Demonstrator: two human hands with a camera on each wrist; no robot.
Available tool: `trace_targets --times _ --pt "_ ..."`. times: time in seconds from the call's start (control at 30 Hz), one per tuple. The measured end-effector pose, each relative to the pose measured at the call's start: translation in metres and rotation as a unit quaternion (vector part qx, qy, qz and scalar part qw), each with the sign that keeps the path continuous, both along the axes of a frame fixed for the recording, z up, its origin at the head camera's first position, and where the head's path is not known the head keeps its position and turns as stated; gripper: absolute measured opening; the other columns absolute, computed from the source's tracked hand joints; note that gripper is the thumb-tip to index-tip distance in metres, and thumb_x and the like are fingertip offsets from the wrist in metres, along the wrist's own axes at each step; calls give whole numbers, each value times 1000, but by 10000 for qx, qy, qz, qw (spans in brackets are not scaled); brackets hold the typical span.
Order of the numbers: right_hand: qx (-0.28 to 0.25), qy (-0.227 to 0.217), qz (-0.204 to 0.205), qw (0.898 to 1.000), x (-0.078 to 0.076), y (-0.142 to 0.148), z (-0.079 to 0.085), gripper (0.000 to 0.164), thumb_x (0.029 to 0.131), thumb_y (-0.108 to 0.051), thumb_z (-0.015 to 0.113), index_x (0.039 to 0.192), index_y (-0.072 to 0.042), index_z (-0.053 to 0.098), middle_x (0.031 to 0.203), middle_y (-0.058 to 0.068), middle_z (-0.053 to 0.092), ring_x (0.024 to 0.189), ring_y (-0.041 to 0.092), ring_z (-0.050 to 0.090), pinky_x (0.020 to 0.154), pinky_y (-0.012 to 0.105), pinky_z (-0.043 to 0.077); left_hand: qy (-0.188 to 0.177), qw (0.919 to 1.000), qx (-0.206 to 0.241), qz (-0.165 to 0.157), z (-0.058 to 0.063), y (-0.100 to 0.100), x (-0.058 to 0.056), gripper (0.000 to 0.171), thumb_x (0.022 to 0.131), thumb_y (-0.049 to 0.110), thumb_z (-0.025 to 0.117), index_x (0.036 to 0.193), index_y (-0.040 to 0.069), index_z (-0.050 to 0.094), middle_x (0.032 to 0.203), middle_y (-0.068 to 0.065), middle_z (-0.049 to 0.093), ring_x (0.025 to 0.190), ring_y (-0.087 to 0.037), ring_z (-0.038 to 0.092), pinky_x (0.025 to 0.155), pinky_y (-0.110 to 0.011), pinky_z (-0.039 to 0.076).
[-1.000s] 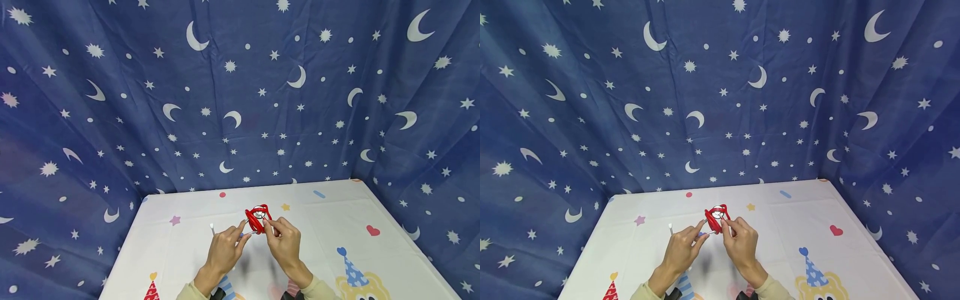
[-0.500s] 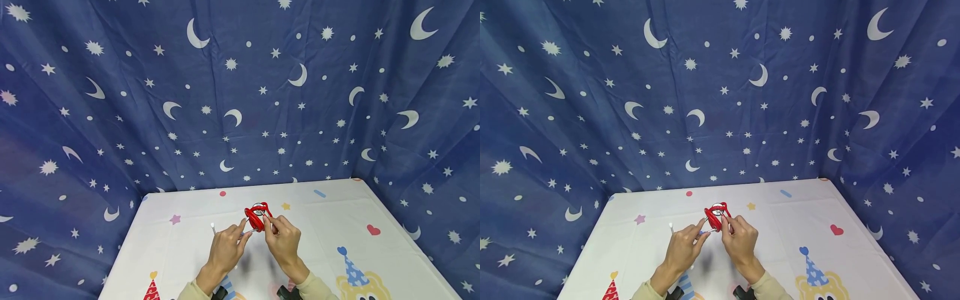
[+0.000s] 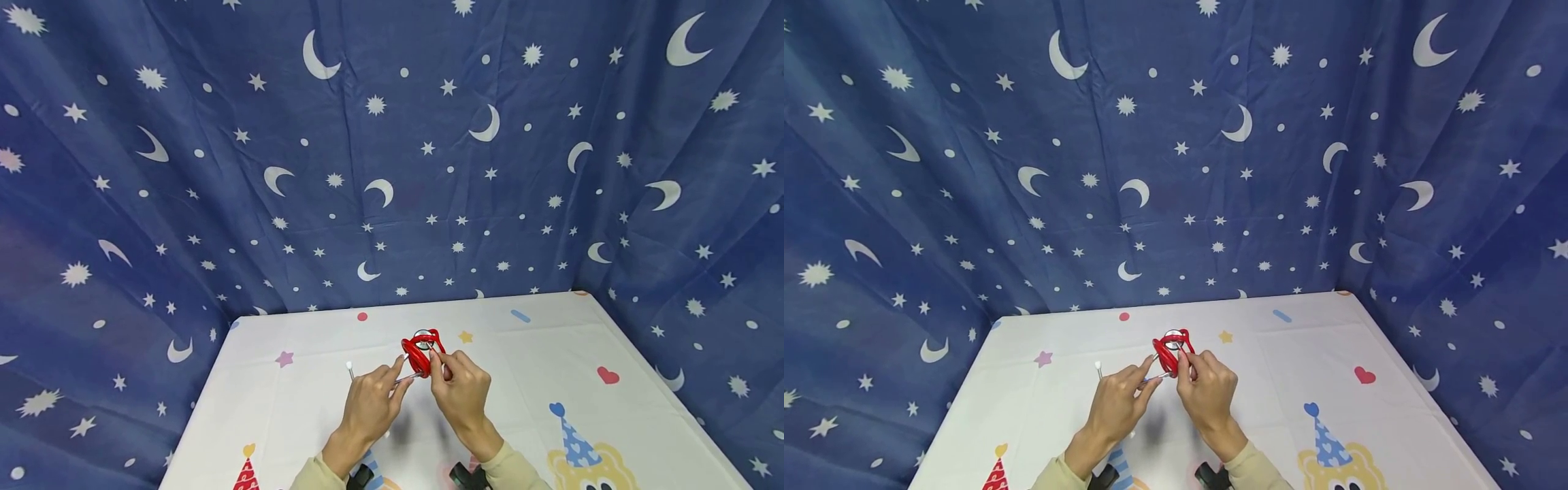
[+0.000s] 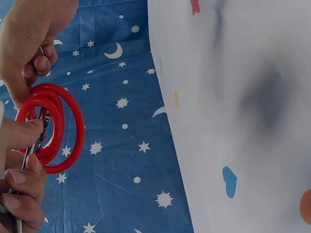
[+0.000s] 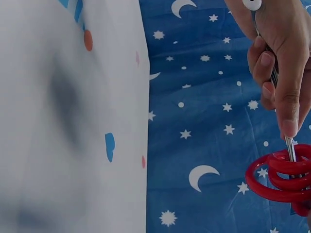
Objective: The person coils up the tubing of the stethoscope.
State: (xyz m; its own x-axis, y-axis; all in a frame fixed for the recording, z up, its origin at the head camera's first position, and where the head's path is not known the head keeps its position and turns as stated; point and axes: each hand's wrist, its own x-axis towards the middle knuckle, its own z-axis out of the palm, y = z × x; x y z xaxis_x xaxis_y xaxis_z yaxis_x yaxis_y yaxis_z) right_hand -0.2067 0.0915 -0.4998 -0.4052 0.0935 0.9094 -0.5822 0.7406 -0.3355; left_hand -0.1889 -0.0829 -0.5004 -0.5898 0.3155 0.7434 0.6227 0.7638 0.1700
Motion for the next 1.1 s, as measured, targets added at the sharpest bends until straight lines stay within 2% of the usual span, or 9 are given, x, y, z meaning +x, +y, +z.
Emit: trace_targets --times 0.17,0.4,0.53,0.63,0.7,0.8,0.93,1.0,1.1 --pt "122 -334 108 9993 2 1 3 10 75 -6 77 65 -3 74 50 -5 44 44 0 33 42 10 22 120 9999 18 -36 -1 -2 -2 38 81 25 80 111 3 74 67 3 68 50 -4 57 47 -19 44" --pt "78 -467 -123 9988 0 0 2 16 78 -9 76 63 -3 72 48 -4 44 43 0 33 41 13 23 69 9999 -40 85 1 2 -1 36 84 26 78 112 4 73 64 5 64 47 -1 52 45 -17 41" --pt "177 -451 139 9987 -2 3 0 13 76 -6 76 64 -3 72 50 -4 44 44 -1 33 42 11 23 51 9999 -112 97 1 0 -1 36 83 27 79 111 4 74 65 5 66 48 -1 52 46 -18 42" --pt "267 -442 391 9979 -3 5 0 9 75 -4 78 68 -2 74 52 -4 45 45 0 35 43 10 25 -1 9999 -112 6 3 -1 -1 36 82 27 79 111 5 74 69 3 69 50 -3 57 48 -20 45" --pt "274 -427 409 9979 -2 5 1 7 75 -4 78 69 -2 74 53 -5 46 45 0 36 43 10 25 -61 9999 -112 -68 4 -2 -1 36 83 26 79 112 5 74 72 2 71 52 -3 59 49 -20 47" --pt "130 -433 346 9984 -2 4 1 6 75 -4 78 70 -2 75 52 -4 47 45 0 37 43 10 26 -161 9997 -119 -118 5 -1 -1 36 85 26 78 113 5 73 71 3 70 52 -1 57 49 -18 45" --pt "-202 -410 385 9982 -2 3 0 4 75 -2 79 75 1 76 52 -2 52 45 4 43 44 11 33 -230 9997 -92 -82 5 2 0 36 86 27 76 115 5 73 68 5 67 51 1 52 48 -16 42" --pt "-279 -327 448 9981 -1 2 -2 7 74 1 80 79 2 76 52 -1 54 44 5 45 44 12 36 -260 9996 -61 -88 5 2 0 36 86 27 76 115 5 73 68 5 68 51 1 52 48 -16 42" --pt "-278 -279 403 9984 -2 4 -4 21 70 1 83 85 6 69 52 -1 54 43 4 44 43 12 36 -325 9993 -87 -149 5 2 1 36 85 27 77 114 6 73 70 5 69 52 0 54 49 -17 43"
